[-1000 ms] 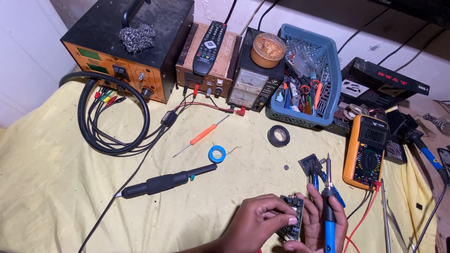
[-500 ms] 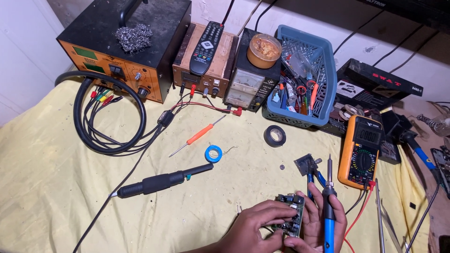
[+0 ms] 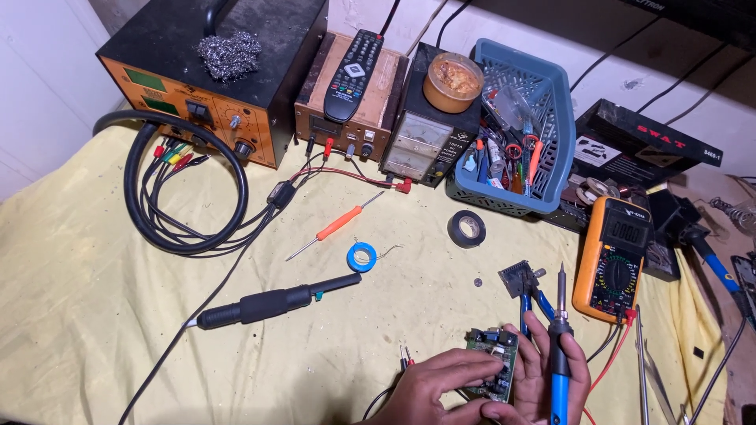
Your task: Soldering and desoldering electronic components on a circuit board using a soldering iron and desoldering pump.
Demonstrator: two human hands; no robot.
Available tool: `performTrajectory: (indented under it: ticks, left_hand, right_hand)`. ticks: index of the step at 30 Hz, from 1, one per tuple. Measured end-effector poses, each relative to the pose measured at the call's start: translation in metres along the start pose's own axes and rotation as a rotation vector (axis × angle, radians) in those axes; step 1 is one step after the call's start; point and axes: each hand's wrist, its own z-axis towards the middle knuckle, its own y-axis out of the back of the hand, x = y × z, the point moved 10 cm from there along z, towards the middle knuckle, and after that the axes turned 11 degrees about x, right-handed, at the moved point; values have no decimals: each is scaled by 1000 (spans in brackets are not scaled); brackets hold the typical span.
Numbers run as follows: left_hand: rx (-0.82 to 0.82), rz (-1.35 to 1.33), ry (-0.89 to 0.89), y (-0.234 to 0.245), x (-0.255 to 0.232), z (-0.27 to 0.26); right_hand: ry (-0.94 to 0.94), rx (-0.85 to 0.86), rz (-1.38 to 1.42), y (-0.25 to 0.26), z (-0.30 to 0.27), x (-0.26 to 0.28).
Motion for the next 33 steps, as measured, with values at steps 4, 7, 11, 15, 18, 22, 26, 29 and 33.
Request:
performTrajectory:
  ticks: [4,7,11,15,18,22,26,29,33]
  left_hand:
    - [8,-104,77,-1,6,0]
    - [-5,-63,41,1,3,0]
    - [-10,-39,7,1,-1,0]
    - [-15,-57,-18,1,-2,1]
    - [-35,-55,-16,1,-1,-1]
    - [2,-74,4,-3,1,0]
    - [-25,-19,-20,-2,5,-2]
    - [-42,-49,-23,-5,10,-2]
    - [-69,5,-24,-2,6,-2]
  right_hand:
    - [6,-6,3,3,-1,-1]
    - [-7,-11,-5,0,-1,2]
    - [-44,-65,-10,2,-2,1]
    - [-49,-47,-43,6,0,-1]
    - [-59,-27,-21,5,-1,-1]
    - [-39,-28,-42,6,-1,-3]
    - [-24,-52,-35,-1,-1,2]
    - [15,14,-7,1,0,-5]
    - [-16,-10,-50,-7,2,3]
